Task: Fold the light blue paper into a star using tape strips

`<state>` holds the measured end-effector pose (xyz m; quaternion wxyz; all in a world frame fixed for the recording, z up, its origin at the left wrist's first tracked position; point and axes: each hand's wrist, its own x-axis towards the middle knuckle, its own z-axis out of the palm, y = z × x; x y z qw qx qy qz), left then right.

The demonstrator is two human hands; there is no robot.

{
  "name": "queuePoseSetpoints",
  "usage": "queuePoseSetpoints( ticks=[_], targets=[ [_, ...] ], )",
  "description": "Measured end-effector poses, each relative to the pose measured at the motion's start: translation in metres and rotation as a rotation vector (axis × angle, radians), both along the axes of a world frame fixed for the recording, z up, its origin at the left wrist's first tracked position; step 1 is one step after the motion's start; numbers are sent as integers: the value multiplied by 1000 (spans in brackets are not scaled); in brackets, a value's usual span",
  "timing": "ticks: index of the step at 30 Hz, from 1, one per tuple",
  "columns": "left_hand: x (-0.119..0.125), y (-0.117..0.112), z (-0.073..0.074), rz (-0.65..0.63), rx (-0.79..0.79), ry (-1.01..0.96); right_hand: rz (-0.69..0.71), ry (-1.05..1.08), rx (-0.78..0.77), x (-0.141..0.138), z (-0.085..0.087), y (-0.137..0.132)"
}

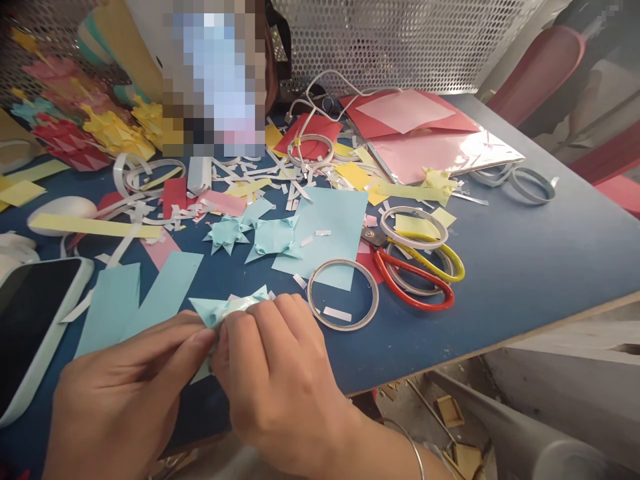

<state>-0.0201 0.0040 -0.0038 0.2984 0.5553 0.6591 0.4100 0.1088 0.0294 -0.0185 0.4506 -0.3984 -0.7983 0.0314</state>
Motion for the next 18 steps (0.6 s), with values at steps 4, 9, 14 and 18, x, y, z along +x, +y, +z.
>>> queuePoseSetpoints(
  ticks=[4,9,14,18],
  targets=[
    [-2,-2,-1,0,28,21,15,-15,28,0,-1,1],
    [-2,-1,-2,3,35,27,15,7,33,-1,-1,1],
    [0,1,-1,3,74,28,17,13,39,-1,-2,1],
    [1,0,0,11,68,35,20,21,39,-1,-3,1]
  ],
)
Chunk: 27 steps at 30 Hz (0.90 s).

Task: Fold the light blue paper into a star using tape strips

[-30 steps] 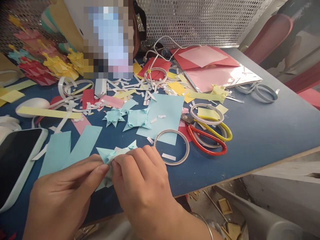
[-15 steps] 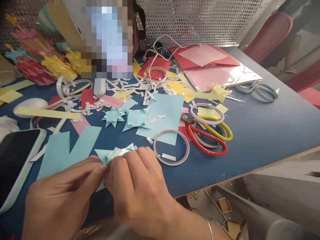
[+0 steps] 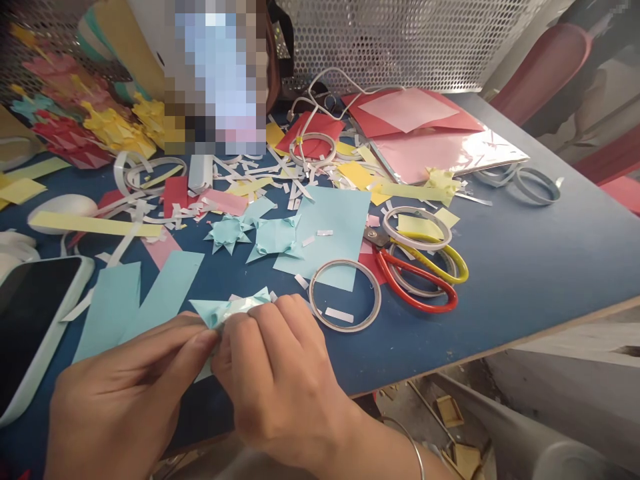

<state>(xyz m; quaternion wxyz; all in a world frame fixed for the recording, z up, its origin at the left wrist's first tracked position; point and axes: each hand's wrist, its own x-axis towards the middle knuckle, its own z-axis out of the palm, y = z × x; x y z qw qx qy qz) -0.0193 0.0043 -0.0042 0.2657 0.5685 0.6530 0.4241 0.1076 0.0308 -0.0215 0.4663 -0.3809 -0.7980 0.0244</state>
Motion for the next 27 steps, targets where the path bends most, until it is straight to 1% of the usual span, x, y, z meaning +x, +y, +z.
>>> queuePoseSetpoints(
  ticks=[5,8,13,16,18,23,27],
  targets=[
    [-1,-2,-1,-6,-26,27,-15,9,-22,0,0,1],
    [-1,-1,0,-22,-8,35,-19,14,-33,-1,0,1],
    [1,-1,4,0,12,9,-83,41,-93,1,-1,2],
    [1,-2,5,-1,15,37,-67,85,-163,4,0,2],
    [0,-4,5,-2,21,51,-42,97,-180,5,2,2],
    [-1,-3,3,-3,29,65,-18,78,-112,4,4,1],
    [1,-2,1,6,13,68,-25,-10,-56,3,4,1]
  ],
)
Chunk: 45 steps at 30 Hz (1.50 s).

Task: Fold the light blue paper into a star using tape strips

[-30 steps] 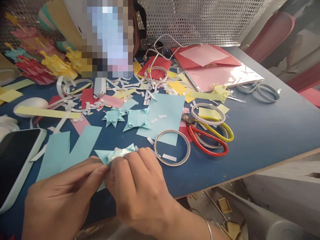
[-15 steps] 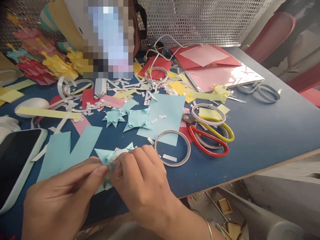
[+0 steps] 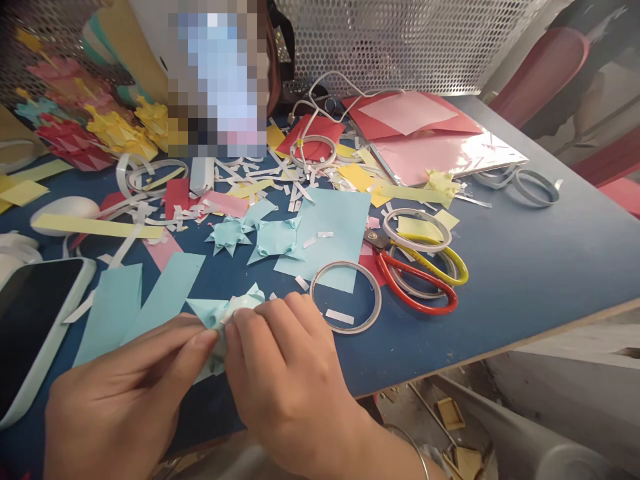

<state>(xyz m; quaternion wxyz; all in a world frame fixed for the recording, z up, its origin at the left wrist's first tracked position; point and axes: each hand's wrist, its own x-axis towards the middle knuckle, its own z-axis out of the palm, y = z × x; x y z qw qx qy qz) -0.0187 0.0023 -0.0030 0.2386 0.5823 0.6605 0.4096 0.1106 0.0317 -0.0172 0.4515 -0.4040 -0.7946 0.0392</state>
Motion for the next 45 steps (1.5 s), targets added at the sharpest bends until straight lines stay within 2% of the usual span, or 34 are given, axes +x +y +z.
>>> queuePoseSetpoints(
  ticks=[7,11,17,22,29,40,45],
  targets=[
    [-2,0,-1,-5,-9,47,0,-88,-19,3,3,-3],
    [-2,2,-2,-38,70,45,48,-131,-34,6,6,-4],
    [-2,0,-2,-22,13,46,57,-134,-49,5,6,-4],
    [-1,3,-5,-51,116,26,41,-161,27,1,5,-4],
    [1,4,-2,-23,64,60,10,-199,125,-2,6,1],
    [0,3,-4,-32,38,-4,42,-132,18,3,4,1],
    [0,5,-4,-35,65,-6,18,-51,-91,5,5,2]
  ],
)
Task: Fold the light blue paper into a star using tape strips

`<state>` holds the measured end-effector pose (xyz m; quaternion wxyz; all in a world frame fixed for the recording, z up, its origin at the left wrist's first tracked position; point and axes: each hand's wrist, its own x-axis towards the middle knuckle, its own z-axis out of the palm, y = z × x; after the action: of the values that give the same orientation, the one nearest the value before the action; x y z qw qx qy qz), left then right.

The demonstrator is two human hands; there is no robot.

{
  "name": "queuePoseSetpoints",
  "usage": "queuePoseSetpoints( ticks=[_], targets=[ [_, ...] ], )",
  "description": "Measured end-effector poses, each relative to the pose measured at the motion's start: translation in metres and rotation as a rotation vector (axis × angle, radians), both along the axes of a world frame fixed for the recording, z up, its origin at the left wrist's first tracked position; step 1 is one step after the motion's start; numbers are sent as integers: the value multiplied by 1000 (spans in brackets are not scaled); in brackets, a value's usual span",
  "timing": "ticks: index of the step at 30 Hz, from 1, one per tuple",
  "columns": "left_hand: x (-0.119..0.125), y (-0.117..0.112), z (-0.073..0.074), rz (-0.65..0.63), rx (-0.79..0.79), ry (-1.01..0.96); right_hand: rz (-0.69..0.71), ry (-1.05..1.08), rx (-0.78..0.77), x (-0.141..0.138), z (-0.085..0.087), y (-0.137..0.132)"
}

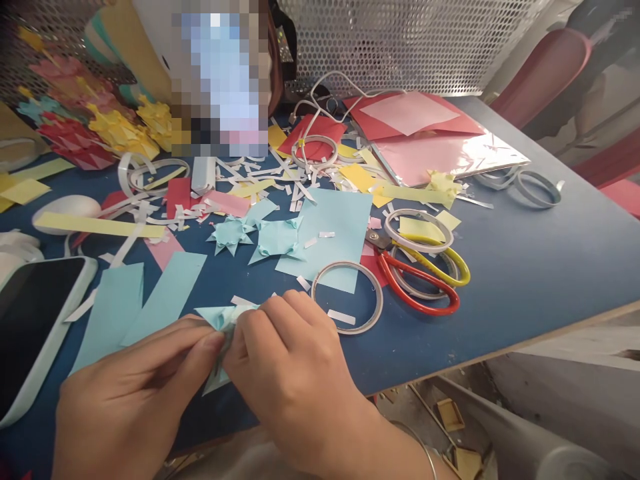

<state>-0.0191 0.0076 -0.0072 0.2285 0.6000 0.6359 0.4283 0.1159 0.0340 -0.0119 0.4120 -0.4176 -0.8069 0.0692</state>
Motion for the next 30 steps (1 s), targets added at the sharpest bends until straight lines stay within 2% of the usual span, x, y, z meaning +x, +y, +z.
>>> queuePoseSetpoints(
  ticks=[6,14,21,26,30],
  targets=[
    [-1,0,-2,-34,43,5,10,84,-89,2,-1,3],
    [-2,-1,-2,-30,75,70,61,145,-130,5,2,2],
    [1,-2,0,-68,67,45,36,195,-312,5,6,1],
    [4,-4,4,-25,-28,139,-48,139,-183,0,3,-1],
    [4,-4,6,15,-34,62,-83,117,-172,-3,1,0]
  ],
)
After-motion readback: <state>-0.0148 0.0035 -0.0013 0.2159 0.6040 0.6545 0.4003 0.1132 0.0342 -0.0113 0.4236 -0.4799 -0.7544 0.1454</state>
